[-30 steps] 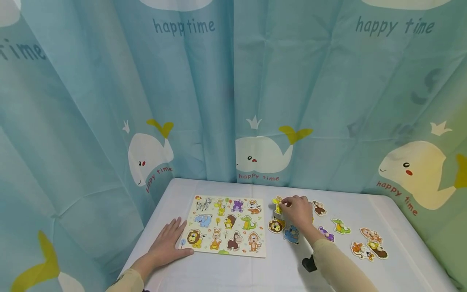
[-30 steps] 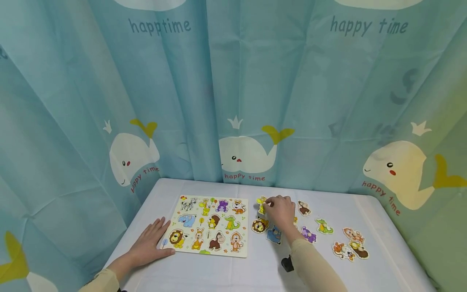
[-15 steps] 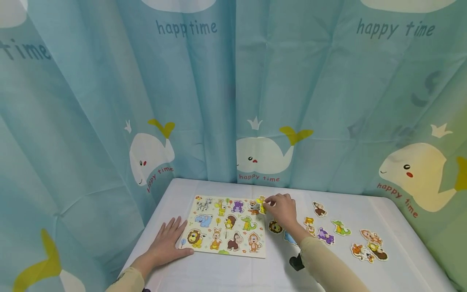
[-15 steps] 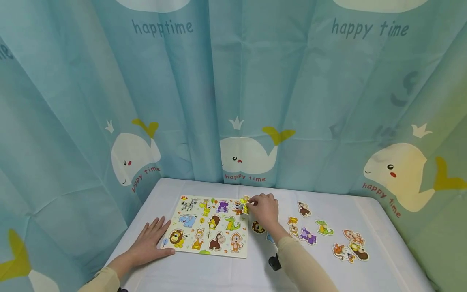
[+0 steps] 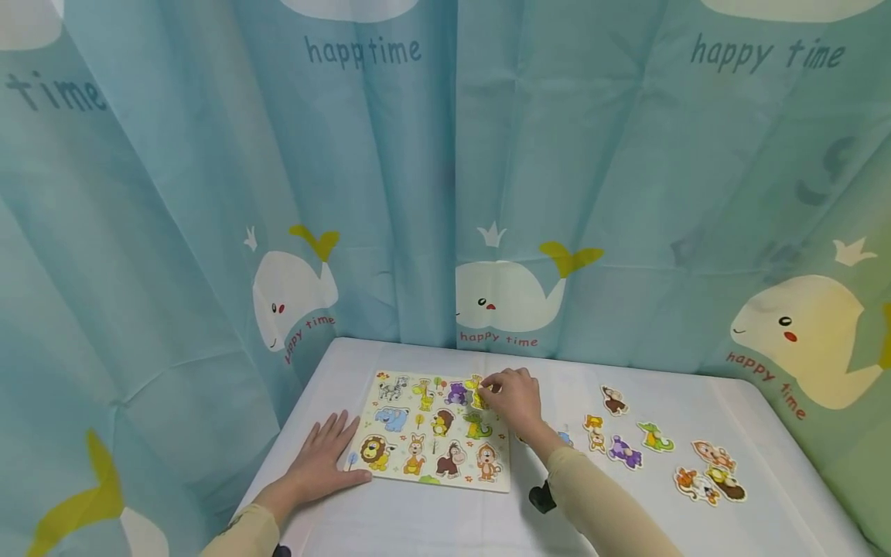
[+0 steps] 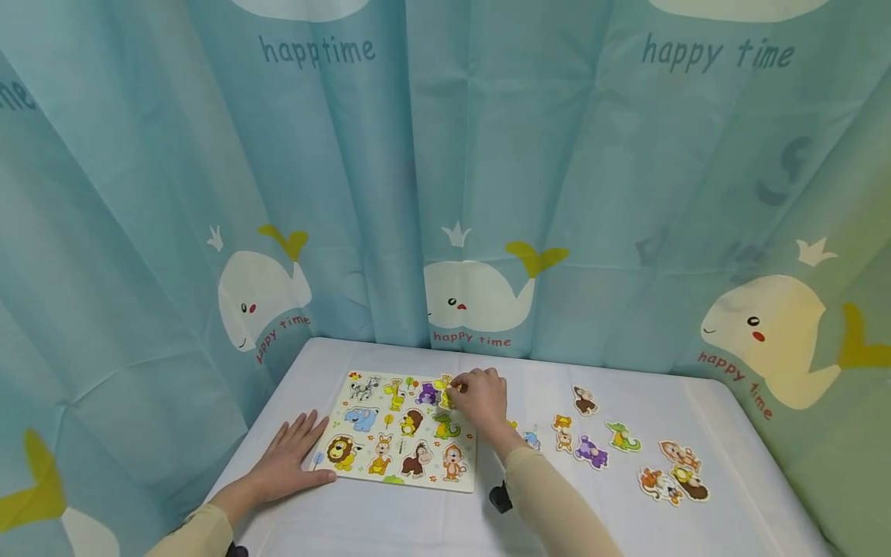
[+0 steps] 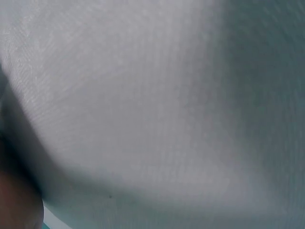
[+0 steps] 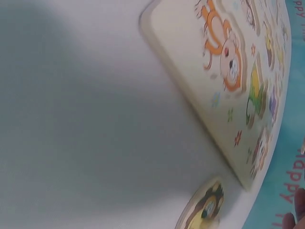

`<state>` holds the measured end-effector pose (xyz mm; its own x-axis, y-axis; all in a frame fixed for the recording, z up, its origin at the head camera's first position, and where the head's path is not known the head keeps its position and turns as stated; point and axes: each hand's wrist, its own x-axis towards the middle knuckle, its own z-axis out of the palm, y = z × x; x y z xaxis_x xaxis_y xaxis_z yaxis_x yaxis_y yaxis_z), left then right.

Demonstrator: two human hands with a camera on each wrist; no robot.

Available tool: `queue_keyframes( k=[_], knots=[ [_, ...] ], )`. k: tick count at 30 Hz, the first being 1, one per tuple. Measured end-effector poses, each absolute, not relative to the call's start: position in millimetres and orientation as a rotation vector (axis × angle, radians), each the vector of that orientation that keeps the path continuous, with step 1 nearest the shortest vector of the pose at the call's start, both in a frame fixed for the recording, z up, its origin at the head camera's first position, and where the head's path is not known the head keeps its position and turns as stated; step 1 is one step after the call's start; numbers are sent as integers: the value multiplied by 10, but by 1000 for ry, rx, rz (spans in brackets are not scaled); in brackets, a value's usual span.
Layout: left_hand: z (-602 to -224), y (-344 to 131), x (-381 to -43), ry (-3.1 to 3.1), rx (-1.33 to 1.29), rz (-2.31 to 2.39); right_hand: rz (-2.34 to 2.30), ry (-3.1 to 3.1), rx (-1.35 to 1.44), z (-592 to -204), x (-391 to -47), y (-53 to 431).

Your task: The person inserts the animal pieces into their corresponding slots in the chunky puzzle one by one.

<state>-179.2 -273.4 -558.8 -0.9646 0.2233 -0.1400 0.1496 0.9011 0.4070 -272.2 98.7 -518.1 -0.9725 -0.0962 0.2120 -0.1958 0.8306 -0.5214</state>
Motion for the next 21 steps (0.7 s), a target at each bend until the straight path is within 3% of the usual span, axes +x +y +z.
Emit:
queue_keyframes(
  k=[21],
  knots=[
    [-5670,-2758,-1813,2894,283,592,811,-2854,306,-5303,-2859,500]
  ],
)
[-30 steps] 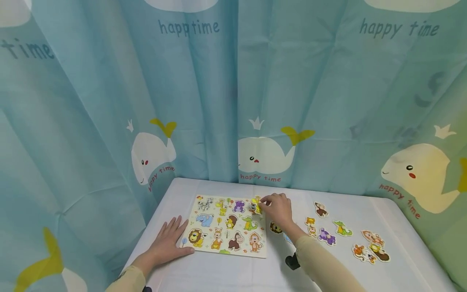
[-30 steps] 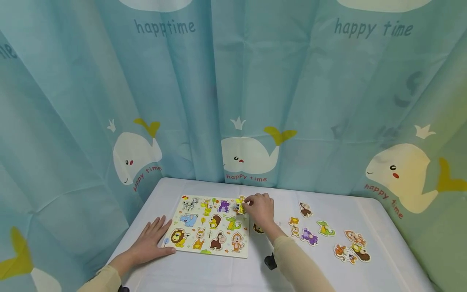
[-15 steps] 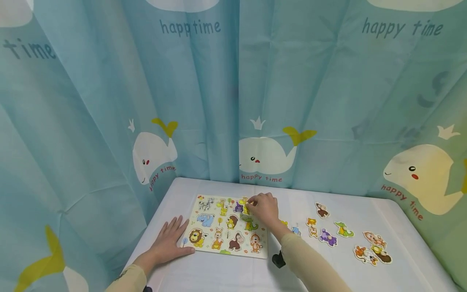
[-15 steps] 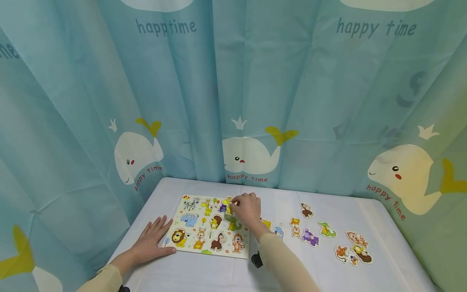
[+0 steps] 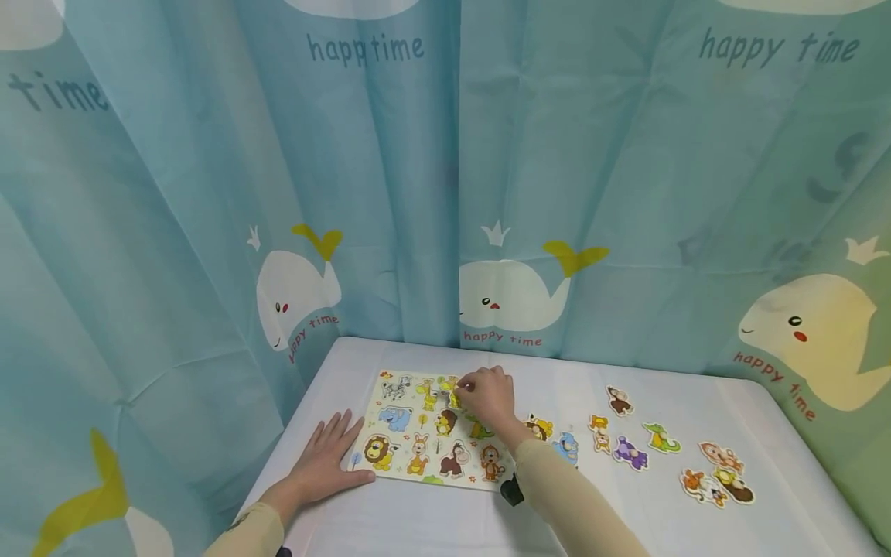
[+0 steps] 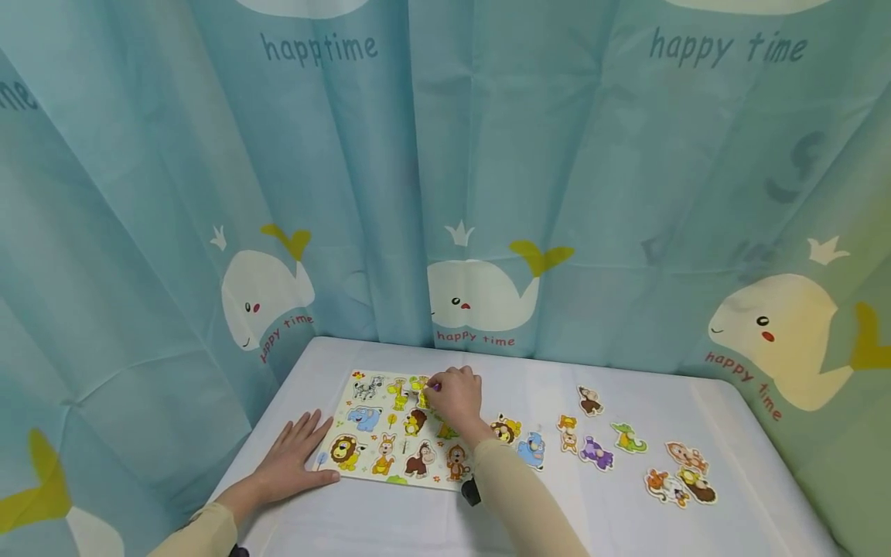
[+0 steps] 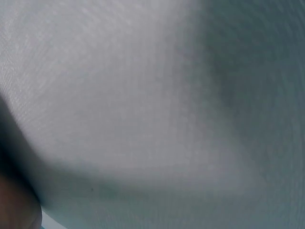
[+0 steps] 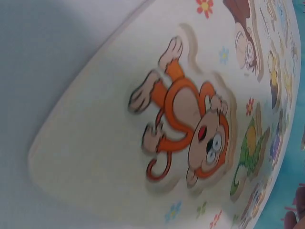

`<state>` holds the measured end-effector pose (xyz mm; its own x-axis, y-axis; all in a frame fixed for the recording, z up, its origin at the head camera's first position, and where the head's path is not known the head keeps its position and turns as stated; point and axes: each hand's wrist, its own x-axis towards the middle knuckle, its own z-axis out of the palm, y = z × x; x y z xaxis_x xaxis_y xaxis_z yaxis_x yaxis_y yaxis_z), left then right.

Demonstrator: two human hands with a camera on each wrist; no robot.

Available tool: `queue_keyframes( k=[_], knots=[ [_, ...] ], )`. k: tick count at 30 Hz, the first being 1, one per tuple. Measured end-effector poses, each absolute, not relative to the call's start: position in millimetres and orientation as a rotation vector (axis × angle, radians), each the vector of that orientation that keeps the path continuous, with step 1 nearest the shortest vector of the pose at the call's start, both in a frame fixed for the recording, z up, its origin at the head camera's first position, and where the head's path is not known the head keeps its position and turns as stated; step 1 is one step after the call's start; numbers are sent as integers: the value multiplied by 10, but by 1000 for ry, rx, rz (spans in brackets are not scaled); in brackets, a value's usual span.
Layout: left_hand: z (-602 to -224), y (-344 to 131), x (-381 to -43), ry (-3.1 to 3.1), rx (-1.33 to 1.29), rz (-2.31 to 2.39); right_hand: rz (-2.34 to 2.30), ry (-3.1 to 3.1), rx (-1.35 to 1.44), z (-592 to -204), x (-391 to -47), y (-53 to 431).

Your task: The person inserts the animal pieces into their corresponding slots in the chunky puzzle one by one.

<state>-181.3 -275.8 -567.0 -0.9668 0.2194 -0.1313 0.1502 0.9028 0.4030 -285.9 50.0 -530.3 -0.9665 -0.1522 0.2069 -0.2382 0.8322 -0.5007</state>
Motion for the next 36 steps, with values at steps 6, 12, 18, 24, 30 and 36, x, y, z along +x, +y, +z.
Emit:
queue_keyframes(
  k=[6,12,18,24,30,36],
  knots=[
    [-5700,-2747,-1828,2895,271,619,834,-2865,304,-5327,-2874,387],
    [-5714,-2745,-1823,2899,266,620,840,-2878,321,-5357,-2901,282],
    [-5726,-2756,-1833,2900,274,616,788,-2866,326,-5414,-2935,223],
    [-5721,-2758,-1808,2917,289,628,763,-2855,316,-5468,-2950,182],
    [-5660,-2749,-1791,2886,272,621,770,-2861,296,-5520,-2962,139],
    [-5610,-2728,-1785,2874,275,619,768,-2872,287,-5531,-2975,95]
  ],
)
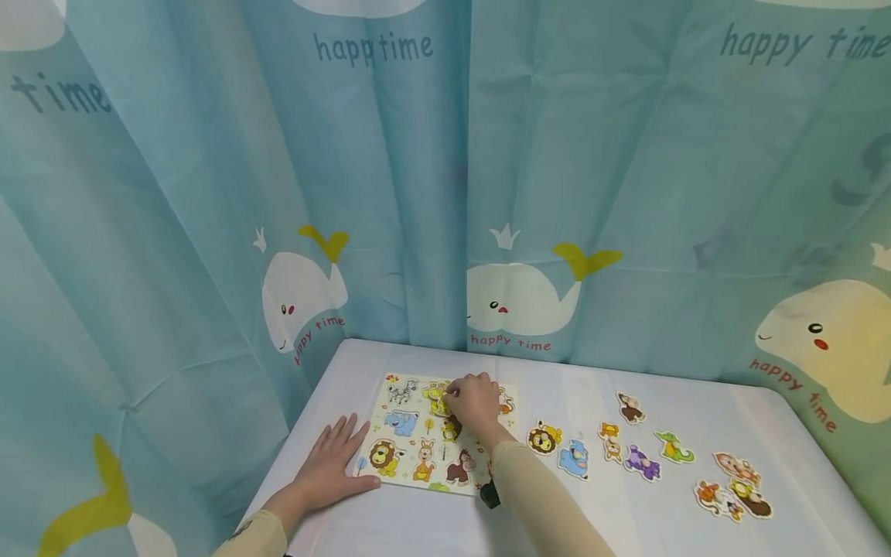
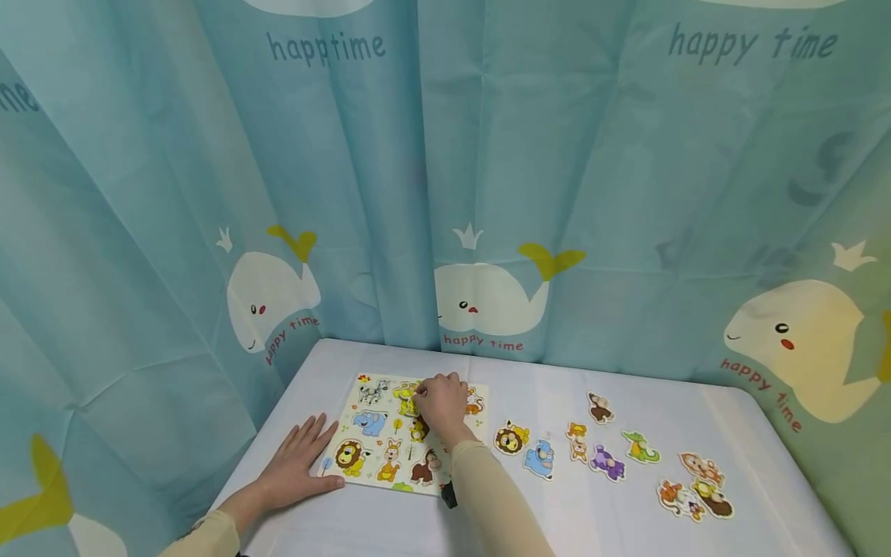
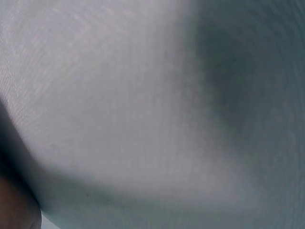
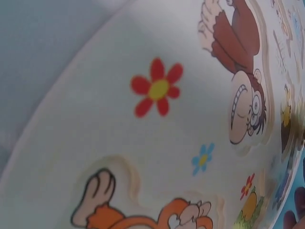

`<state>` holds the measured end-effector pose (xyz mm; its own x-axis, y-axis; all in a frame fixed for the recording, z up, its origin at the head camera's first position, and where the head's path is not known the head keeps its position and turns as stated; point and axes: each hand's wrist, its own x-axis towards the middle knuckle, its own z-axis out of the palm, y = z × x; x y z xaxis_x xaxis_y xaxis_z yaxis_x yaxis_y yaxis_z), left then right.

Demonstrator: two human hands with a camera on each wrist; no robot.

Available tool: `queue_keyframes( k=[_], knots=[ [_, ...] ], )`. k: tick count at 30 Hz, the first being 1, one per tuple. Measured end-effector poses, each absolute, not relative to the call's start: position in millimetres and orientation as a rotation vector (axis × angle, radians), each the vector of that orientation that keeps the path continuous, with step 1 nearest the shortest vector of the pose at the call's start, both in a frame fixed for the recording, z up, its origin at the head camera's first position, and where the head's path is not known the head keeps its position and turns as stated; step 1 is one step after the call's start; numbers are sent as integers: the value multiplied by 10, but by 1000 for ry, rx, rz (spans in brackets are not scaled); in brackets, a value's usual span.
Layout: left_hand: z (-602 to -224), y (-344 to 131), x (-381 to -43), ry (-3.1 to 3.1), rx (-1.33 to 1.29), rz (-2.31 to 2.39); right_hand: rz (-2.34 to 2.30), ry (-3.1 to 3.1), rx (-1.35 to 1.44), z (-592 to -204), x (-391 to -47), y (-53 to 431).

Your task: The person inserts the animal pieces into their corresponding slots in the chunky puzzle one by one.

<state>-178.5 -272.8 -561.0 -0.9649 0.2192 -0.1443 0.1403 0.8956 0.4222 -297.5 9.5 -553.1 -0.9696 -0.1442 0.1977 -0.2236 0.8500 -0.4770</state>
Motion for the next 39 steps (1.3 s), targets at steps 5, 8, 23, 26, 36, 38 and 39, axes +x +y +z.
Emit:
queue_keyframes(
  k=[5,8,23,26,36,38,39],
  knots=[
    [-5607,-2712,-1784,2879,280,625,775,-2846,302,-5513,-2951,74],
    [-5622,-2707,-1784,2887,283,625,771,-2838,305,-5508,-2941,64],
    [-5664,-2724,-1784,2904,278,648,784,-2868,287,-5529,-2988,-28],
    [-5677,-2727,-1782,2909,277,641,788,-2870,288,-5520,-2981,-37],
    [-5630,-2722,-1768,2902,272,629,795,-2861,304,-5513,-2975,-55],
    [-5627,-2722,-1775,2895,271,621,787,-2864,302,-5519,-2978,-61],
    [-5626,-2722,-1779,2893,269,615,779,-2868,301,-5522,-2982,-63]
  ],
)
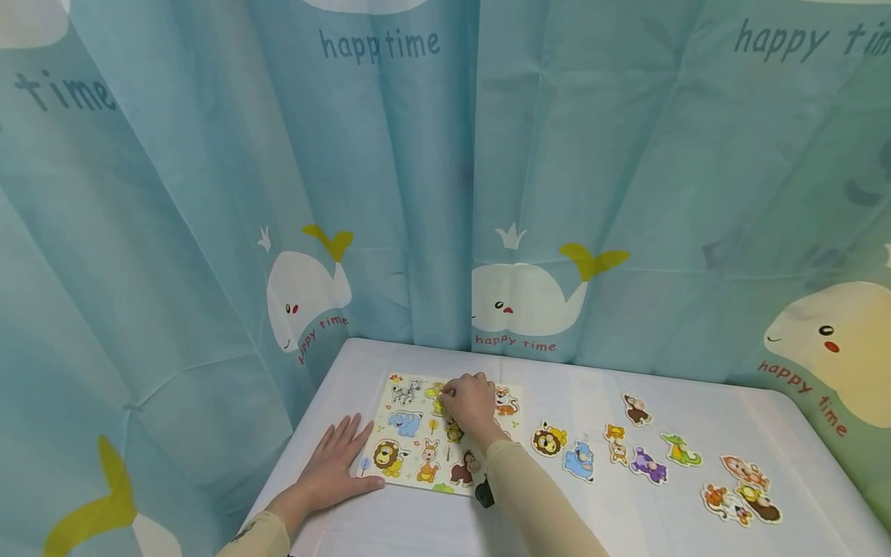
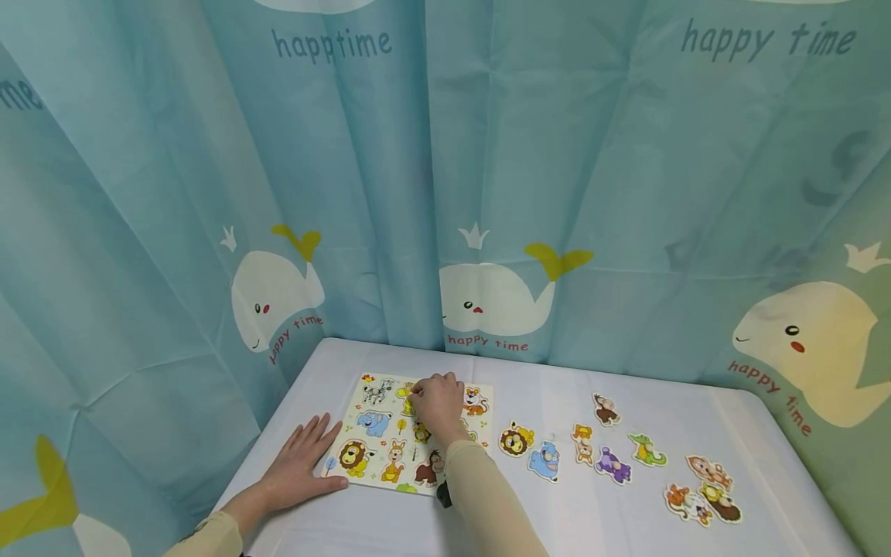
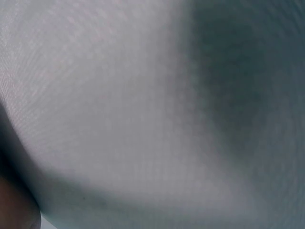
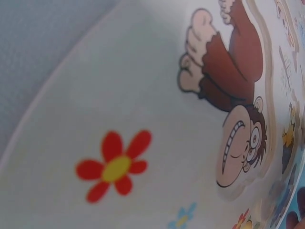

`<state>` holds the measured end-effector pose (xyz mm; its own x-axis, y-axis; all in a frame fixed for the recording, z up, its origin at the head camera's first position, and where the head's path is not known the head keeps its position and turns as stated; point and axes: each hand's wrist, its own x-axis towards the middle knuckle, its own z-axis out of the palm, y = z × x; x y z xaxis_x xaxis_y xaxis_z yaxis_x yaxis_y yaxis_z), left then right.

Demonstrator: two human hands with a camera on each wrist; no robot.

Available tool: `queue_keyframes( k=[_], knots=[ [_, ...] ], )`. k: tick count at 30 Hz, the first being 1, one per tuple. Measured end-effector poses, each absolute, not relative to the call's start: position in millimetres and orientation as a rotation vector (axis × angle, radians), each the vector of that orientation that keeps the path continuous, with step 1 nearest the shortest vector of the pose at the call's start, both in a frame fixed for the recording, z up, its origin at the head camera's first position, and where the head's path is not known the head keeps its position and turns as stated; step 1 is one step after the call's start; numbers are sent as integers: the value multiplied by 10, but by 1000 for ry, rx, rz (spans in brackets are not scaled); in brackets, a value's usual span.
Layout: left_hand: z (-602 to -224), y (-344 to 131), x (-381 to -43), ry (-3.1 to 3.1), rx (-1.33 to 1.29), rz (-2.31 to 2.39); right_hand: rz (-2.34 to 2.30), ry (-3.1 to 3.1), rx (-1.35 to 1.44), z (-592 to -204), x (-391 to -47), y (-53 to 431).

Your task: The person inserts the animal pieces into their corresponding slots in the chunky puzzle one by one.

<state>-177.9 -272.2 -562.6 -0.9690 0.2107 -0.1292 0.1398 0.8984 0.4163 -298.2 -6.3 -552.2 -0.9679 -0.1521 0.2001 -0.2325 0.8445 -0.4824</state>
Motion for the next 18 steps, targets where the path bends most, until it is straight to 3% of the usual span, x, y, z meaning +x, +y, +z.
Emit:
queue_keyframes(
  k=[18],
  knots=[
    [-5660,-2746,-1776,2899,280,610,735,-2869,304,-5539,-2989,-90]
  ],
)
